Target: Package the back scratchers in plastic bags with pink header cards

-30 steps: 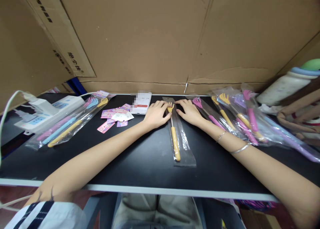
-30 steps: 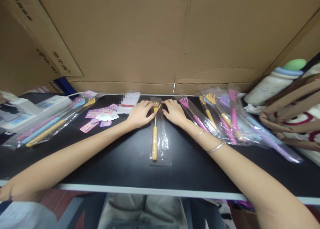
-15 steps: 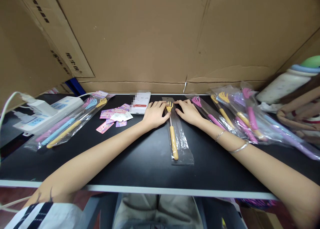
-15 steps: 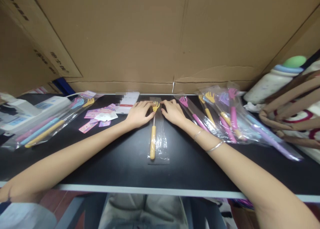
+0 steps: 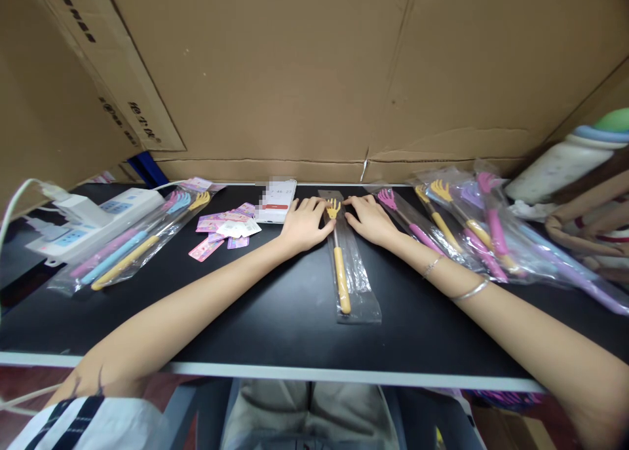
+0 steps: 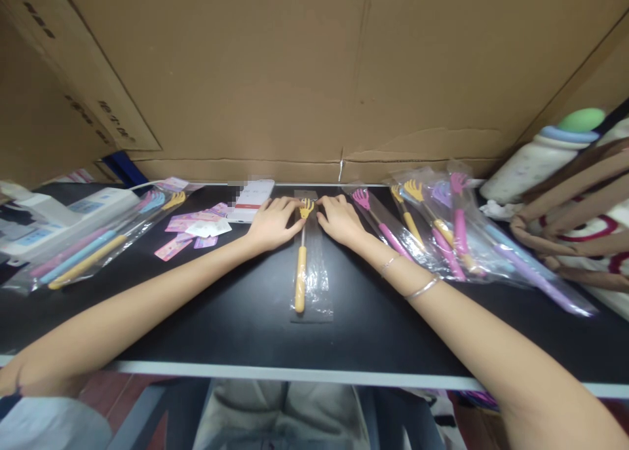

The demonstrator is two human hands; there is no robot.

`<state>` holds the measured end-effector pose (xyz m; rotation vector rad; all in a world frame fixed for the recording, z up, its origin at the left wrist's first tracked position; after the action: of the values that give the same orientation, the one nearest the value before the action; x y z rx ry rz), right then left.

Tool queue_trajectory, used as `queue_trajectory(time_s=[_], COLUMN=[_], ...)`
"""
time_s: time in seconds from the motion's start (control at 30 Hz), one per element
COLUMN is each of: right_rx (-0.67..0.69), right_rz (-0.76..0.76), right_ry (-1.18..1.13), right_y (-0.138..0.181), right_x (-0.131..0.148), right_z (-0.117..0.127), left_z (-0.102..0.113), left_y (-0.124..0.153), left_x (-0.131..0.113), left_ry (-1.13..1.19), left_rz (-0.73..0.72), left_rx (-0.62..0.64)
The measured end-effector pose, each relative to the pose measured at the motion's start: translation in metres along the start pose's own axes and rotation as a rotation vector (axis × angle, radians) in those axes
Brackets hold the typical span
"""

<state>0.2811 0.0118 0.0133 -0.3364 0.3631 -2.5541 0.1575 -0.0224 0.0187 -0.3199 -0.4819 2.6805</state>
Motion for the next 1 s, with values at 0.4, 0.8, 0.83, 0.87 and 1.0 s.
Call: queue_trajectory(time_s=[0.4,0.8,0.83,0.87,1.0], right_rx=[0.015,-0.033,-0.033,-0.034,-0.031], right_rz=[-0.005,0.006,0.010,0.015,0.022], right_ry=[0.001,0.038,0.032,0.026,0.003], right_y=[0.0002,-0.0002,-0.0001,0.0000,0.0005], right_x=[-0.0008,-0.0022,-0.0019,-0.0015,-0.0002], right_z=[-0.0026,-0.0017,-0.0017,-0.0016,-0.0010], left_z=[-0.0017,0.0027,0.0025,0.0022,0.0012], left_y=[0.0005,0.0013,0.0013,0.0013,0.0010], left_x=[0.0015,0.0009,0.0009,0.0009,0.0005], left_ry=[-0.012,0.032,0.033,0.034,0.023], left_rz=[0.051,0.017,0.020,0.023,0.029], left_rx=[0.036,-0.032,-0.025,-0.019,0.000])
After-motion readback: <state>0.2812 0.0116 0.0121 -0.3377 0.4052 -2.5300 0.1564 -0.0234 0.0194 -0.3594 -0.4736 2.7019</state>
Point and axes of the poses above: each hand's wrist, its own y-axis away from the middle knuckle, its own z-axis out of the back of the hand, x = y × z, the point moved 8 cm from there along -y, towards the middle knuckle, and after that the axes turned 1 degree about x, right-handed, at the moved point
